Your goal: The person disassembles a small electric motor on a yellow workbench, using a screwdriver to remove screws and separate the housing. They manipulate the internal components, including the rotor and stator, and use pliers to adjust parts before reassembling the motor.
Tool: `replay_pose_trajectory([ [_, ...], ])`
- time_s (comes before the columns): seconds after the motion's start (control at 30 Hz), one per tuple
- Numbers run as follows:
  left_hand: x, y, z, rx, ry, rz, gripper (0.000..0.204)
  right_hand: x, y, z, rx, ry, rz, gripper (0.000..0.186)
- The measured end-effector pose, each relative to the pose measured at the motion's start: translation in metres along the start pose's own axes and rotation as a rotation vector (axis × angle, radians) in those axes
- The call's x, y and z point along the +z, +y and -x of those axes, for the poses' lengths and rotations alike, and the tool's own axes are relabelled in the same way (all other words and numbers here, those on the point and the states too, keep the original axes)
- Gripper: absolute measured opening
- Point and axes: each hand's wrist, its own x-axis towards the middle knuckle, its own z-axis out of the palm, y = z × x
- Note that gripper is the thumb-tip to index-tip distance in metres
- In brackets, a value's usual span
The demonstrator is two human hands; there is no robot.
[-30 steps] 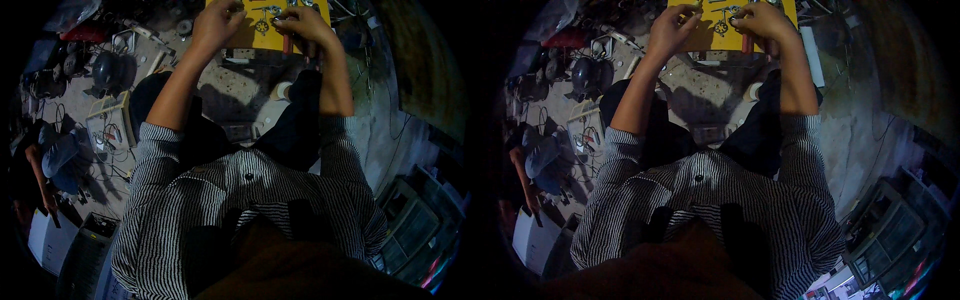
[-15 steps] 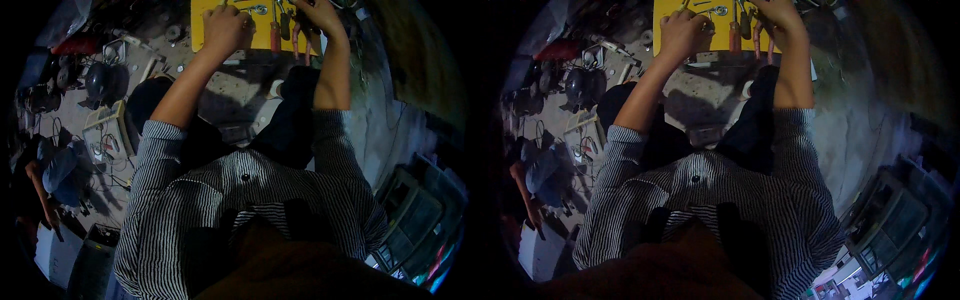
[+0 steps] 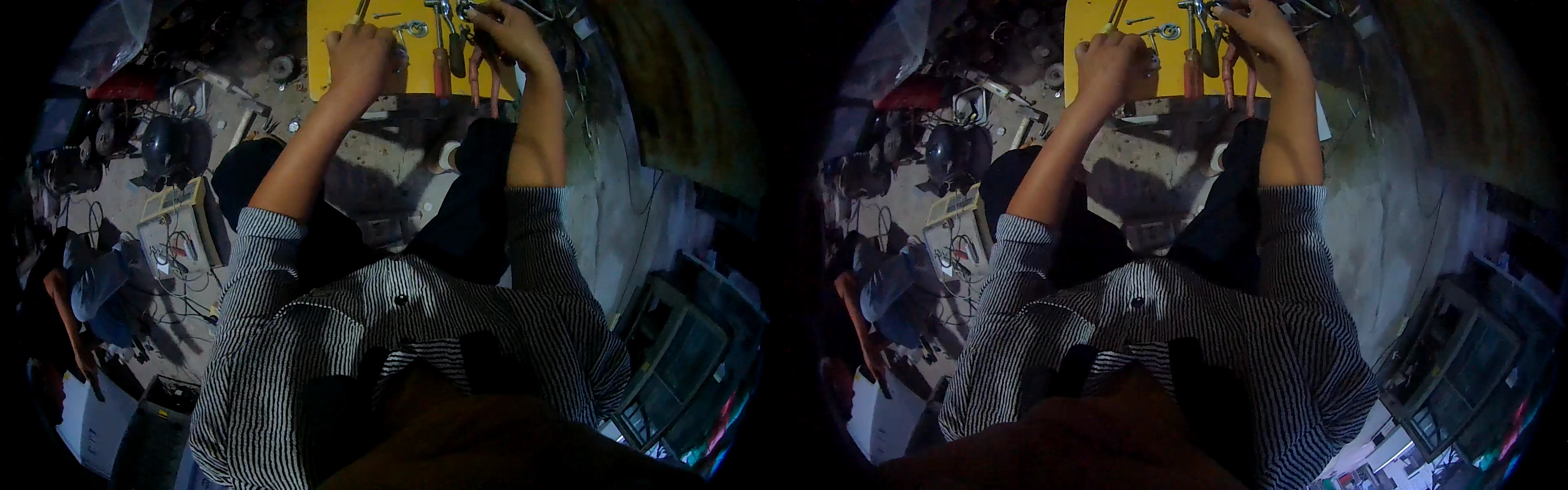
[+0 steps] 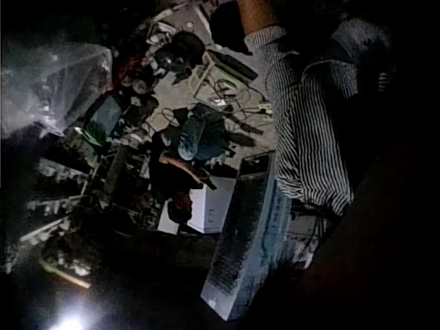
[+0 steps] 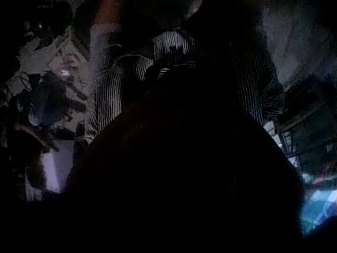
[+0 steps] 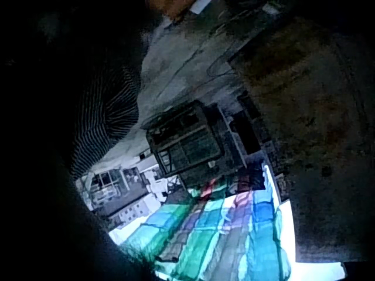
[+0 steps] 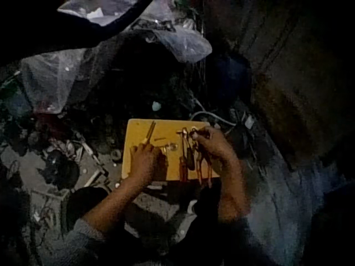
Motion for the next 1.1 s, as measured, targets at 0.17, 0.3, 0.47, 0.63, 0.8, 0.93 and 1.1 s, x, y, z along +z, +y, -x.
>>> replay_pose_trajectory([
  [0.17,-0.018,0.007,-0.009,-0.115,-0.019,0.296,0.025,0.001,-0.003,0.003,-0.033,-0.089,-0.026,0.054],
  [0.3,-0.010,-0.016,-0.022,-0.438,-0.026,1.028,0.034,0.017,-0.014,0.002,-0.107,-0.129,-0.205,0.053],
  [0.47,0.025,-0.049,-0.021,-0.657,-0.355,2.144,0.044,0.037,-0.044,0.007,-0.290,-0.249,-0.177,0.052],
  [0.63,0.019,-0.043,-0.016,-0.669,-0.479,2.513,0.041,0.064,-0.046,0.001,-0.247,-0.129,-0.157,0.046],
  [0.8,-0.018,-0.040,-0.016,-1.082,-0.184,2.399,0.025,0.069,-0.062,0.008,-0.163,0.014,0.238,0.032],
  [0.93,-0.019,-0.050,-0.015,-0.990,-0.210,2.424,0.026,0.094,-0.033,-0.015,-0.243,0.012,0.364,0.025],
  [1.1,-0.020,-0.062,-0.010,-0.968,-0.152,2.460,0.024,0.101,-0.036,-0.022,-0.082,0.061,0.316,0.026],
])
